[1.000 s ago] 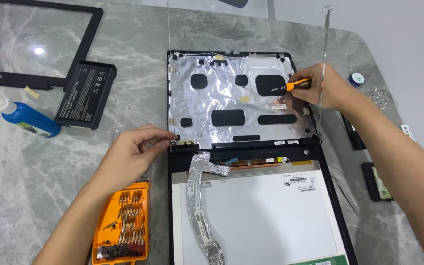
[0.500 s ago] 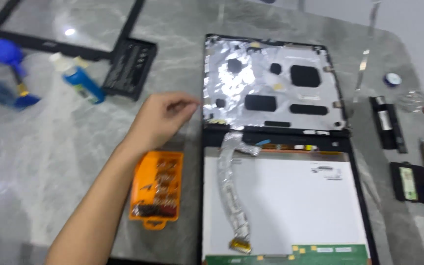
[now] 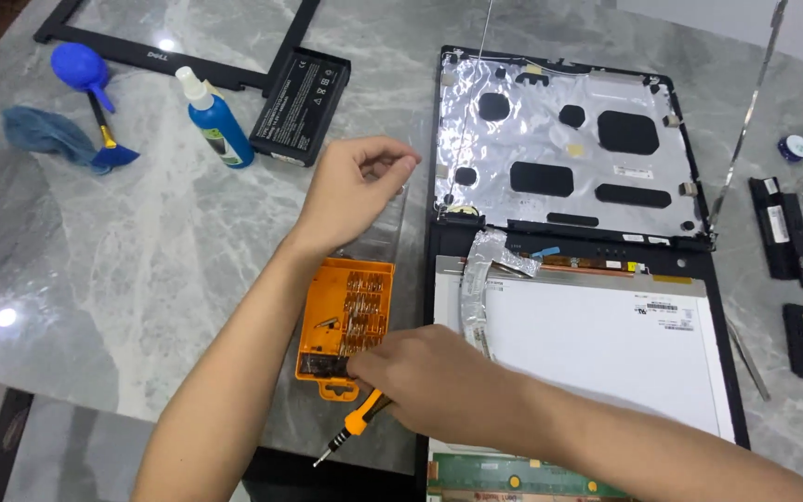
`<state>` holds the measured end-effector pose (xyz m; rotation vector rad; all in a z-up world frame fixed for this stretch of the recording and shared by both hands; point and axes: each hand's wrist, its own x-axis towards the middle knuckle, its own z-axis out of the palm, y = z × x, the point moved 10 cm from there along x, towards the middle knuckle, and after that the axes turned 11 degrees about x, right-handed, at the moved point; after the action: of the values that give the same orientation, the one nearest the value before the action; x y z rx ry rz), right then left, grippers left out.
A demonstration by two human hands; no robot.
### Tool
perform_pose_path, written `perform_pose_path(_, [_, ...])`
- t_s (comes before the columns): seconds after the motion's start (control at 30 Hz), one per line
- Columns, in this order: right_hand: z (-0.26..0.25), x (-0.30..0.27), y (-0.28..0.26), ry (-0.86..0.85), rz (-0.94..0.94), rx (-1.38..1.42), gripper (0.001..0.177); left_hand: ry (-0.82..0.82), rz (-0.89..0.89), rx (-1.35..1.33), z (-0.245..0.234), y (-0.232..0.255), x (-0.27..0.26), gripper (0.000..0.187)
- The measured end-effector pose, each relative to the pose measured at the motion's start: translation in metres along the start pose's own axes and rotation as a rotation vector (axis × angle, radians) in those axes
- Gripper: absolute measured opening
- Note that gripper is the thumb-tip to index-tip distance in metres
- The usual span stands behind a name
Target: The person works on a disassembled laptop, using a screwdriver to remove screws from the screen bezel and hinge area. They also use tweezers to handle small components and manipulate ribbon cables and connectors near the display panel.
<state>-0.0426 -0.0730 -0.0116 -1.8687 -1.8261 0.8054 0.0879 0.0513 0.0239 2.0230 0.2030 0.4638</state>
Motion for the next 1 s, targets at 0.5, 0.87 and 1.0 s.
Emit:
perform_pose_path(0.5, [-0.042, -0.024, 0.021, 0.207, -0.001, 0.145, 0.035, -0.146, -0.071, 0.063, 0.020, 0.007, -0.007, 0.014])
perform_pose_path(0.87, [-0.134, -0.046, 0.118, 0.712, 0.586, -0.059, 0.036, -0.380, -0.044, 0.256, 0.042, 0.016, -0.014, 0.021])
perform_pose_path(1.0, [-0.133, -0.038, 0.114, 0.675, 0.608, -0.080, 0.034, -0.384, -0.014, 0.263, 0.050, 0.004, -0.016, 0.019])
